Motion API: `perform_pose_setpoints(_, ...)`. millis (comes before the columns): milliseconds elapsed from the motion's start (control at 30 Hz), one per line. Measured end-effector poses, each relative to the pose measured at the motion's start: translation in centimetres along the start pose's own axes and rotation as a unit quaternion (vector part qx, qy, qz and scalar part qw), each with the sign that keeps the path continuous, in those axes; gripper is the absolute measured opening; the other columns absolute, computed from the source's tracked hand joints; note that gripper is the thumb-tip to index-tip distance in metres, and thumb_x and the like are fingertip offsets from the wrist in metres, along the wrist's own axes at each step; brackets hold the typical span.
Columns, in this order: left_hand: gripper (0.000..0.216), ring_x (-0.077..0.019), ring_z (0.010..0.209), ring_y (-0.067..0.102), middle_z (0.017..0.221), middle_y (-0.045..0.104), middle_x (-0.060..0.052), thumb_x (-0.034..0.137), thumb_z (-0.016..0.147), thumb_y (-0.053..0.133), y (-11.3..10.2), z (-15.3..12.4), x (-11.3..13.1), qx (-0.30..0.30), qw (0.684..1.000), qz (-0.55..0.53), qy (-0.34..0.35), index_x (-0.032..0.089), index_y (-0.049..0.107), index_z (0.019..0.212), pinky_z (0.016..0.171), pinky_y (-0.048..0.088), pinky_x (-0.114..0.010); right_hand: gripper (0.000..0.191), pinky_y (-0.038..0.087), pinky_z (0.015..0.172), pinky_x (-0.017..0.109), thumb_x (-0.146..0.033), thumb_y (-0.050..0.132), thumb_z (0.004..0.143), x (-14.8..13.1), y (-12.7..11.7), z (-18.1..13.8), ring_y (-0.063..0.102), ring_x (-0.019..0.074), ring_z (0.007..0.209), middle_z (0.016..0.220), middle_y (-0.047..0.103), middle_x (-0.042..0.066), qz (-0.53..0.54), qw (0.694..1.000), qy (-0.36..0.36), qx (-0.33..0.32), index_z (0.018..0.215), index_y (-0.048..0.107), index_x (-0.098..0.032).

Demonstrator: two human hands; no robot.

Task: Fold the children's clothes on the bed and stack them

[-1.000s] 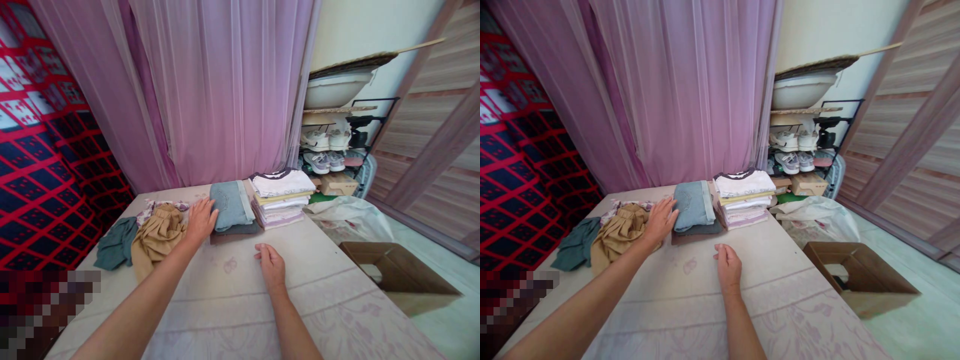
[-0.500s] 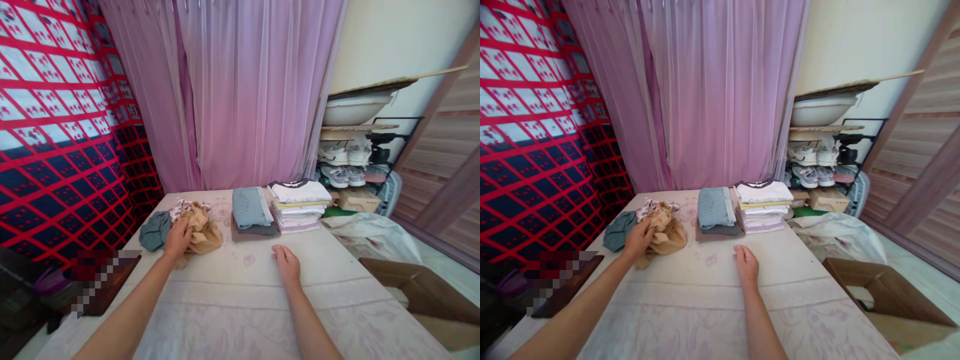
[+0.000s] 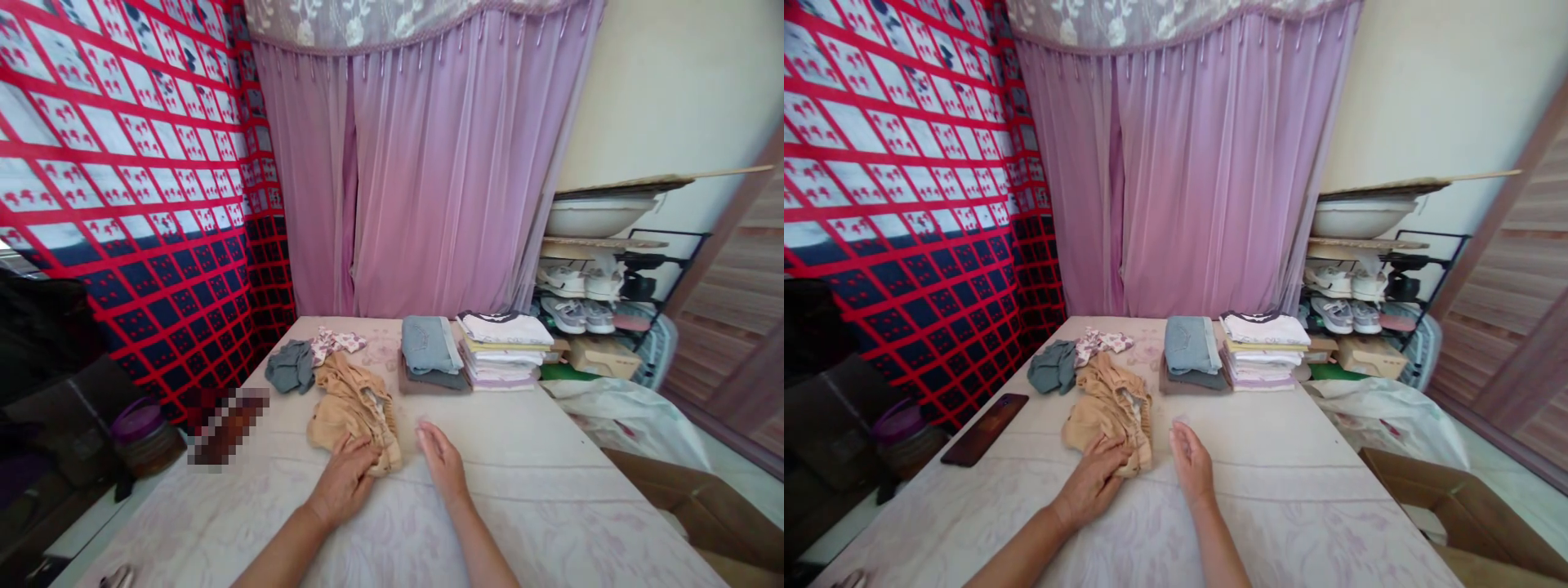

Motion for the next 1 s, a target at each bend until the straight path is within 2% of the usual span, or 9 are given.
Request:
perform_pose_setpoints(133, 0.033, -0.0242, 0.127, 0.045, 0.120, 0.065, -0.001, 0.015, 0.080, 0.047, 1.0, -0.3, 2.3, -0.035, 0.998, -0.015, 0.046, 0.027, 0.061, 0.107, 0.110, 0.021, -0.049, 0.057, 0.051, 0.086, 0.036, -0.050, 0.062, 0.069, -0.6, 4.2, -0.1, 0.066, 0.0251, 0.096, 0.108, 0.070, 0.011, -0.015, 0.995, 0.003, -0.100, 0.114, 0.063, -0.016)
perform_pose_setpoints(233, 0.029, -0.0225, 0.115, 0.054, 0.109, 0.068, -0.002, 0.018, 0.080, 0.050, 0.5, -0.6, 3.0, -0.043, 0.996, -0.047, 0.070, 0.026, 0.063, 0.105, 0.104, 0.034, -0.040, 0.043, 0.050, 0.086, 0.036, -0.038, 0.058, 0.070, -1.0, 5.7, 0.0, 0.066, 0.0248, 0.094, 0.102, 0.072, 0.007, -0.079, 0.982, -0.011, -0.173, 0.107, 0.066, -0.017)
perform_pose_setpoints(333, 0.032, -0.0201, 0.108, 0.058, 0.110, 0.067, -0.005, 0.023, 0.085, 0.048, -2.9, 0.3, 1.3, 0.031, 0.997, -0.071, 0.029, 0.024, 0.061, 0.113, 0.097, 0.041, -0.033, 0.035, 0.048, 0.085, 0.034, -0.029, 0.048, 0.073, -2.3, 5.4, -0.1, 0.064, 0.0232, 0.094, 0.098, 0.071, 0.005, -0.118, 0.970, -0.038, -0.207, 0.100, 0.068, -0.018)
perform_pose_setpoints(433, 0.054, -0.0238, 0.127, 0.044, 0.136, 0.050, -0.011, 0.025, 0.081, 0.055, -8.0, 2.4, -1.0, 0.139, 0.990, -0.027, -0.024, 0.021, 0.045, 0.135, 0.105, 0.034, -0.039, 0.033, 0.046, 0.084, 0.031, -0.022, 0.045, 0.073, -5.2, 4.6, -0.6, 0.061, 0.0210, 0.092, 0.094, 0.068, 0.005, -0.168, 0.957, -0.102, -0.216, 0.096, 0.068, -0.019)
perform_pose_setpoints(533, 0.081, -0.0318, 0.137, 0.029, 0.149, 0.035, -0.016, 0.032, 0.068, 0.073, -10.3, 5.5, -0.6, 0.114, 0.993, 0.032, -0.007, 0.018, 0.039, 0.140, 0.112, 0.020, -0.049, 0.027, 0.045, 0.079, 0.029, -0.016, 0.043, 0.072, -8.7, 4.3, -1.3, 0.059, 0.0192, 0.086, 0.087, 0.062, 0.005, -0.227, 0.930, -0.169, -0.234, 0.085, 0.067, -0.020)
perform_pose_setpoints(600, 0.063, -0.0294, 0.129, 0.041, 0.138, 0.051, -0.009, 0.036, 0.071, 0.071, -10.3, 7.2, 0.8, 0.045, 0.998, 0.035, 0.034, 0.025, 0.051, 0.130, 0.111, 0.019, -0.050, 0.025, 0.044, 0.078, 0.028, -0.015, 0.042, 0.073, -10.3, 4.1, -1.5, 0.058, 0.0181, 0.086, 0.086, 0.060, 0.004, -0.251, 0.917, -0.190, -0.245, 0.081, 0.065, -0.020)
perform_pose_setpoints(700, 0.027, -0.0196, 0.098, 0.061, 0.102, 0.070, 0.000, 0.033, 0.083, 0.058, -10.5, 8.6, 2.5, -0.013, 0.998, 0.015, 0.056, 0.029, 0.064, 0.108, 0.096, 0.038, -0.036, 0.031, 0.043, 0.082, 0.028, -0.017, 0.046, 0.074, -11.8, 2.8, -0.8, 0.057, 0.0180, 0.093, 0.098, 0.061, 0.005, -0.232, 0.927, -0.180, -0.233, 0.100, 0.062, -0.022)
perform_pose_setpoints(800, 0.031, -0.0171, 0.077, 0.060, 0.082, 0.066, 0.001, 0.032, 0.083, 0.054, -12.5, 9.3, 2.4, 0.030, 0.999, 0.015, 0.014, 0.025, 0.059, 0.113, 0.071, 0.043, -0.027, 0.043, 0.045, 0.078, 0.028, -0.021, 0.051, 0.074, -12.1, 1.3, 0.2, 0.059, 0.0172, 0.090, 0.106, 0.061, 0.005, -0.178, 0.950, -0.134, -0.219, 0.116, 0.052, -0.021)
perform_pose_setpoints(1000, 0.037, -0.0150, 0.073, 0.056, 0.077, 0.059, 0.004, 0.031, 0.085, 0.050, -15.9, 10.0, 3.1, 0.040, 0.997, -0.041, 0.057, 0.023, 0.050, 0.121, 0.070, 0.042, -0.026, 0.017, 0.042, 0.073, 0.025, -0.032, 0.056, 0.078, -12.8, 1.2, -0.5, 0.055, 0.0164, 0.082, 0.087, 0.062, 0.002, -0.209, 0.914, -0.167, -0.304, 0.078, 0.062, -0.017)
Point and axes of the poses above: each hand's wrist, its own z-axis towards the middle knuckle, its own y-axis out of the palm, x = y × z, the point moved 9 cm from there along z, towards the middle knuckle
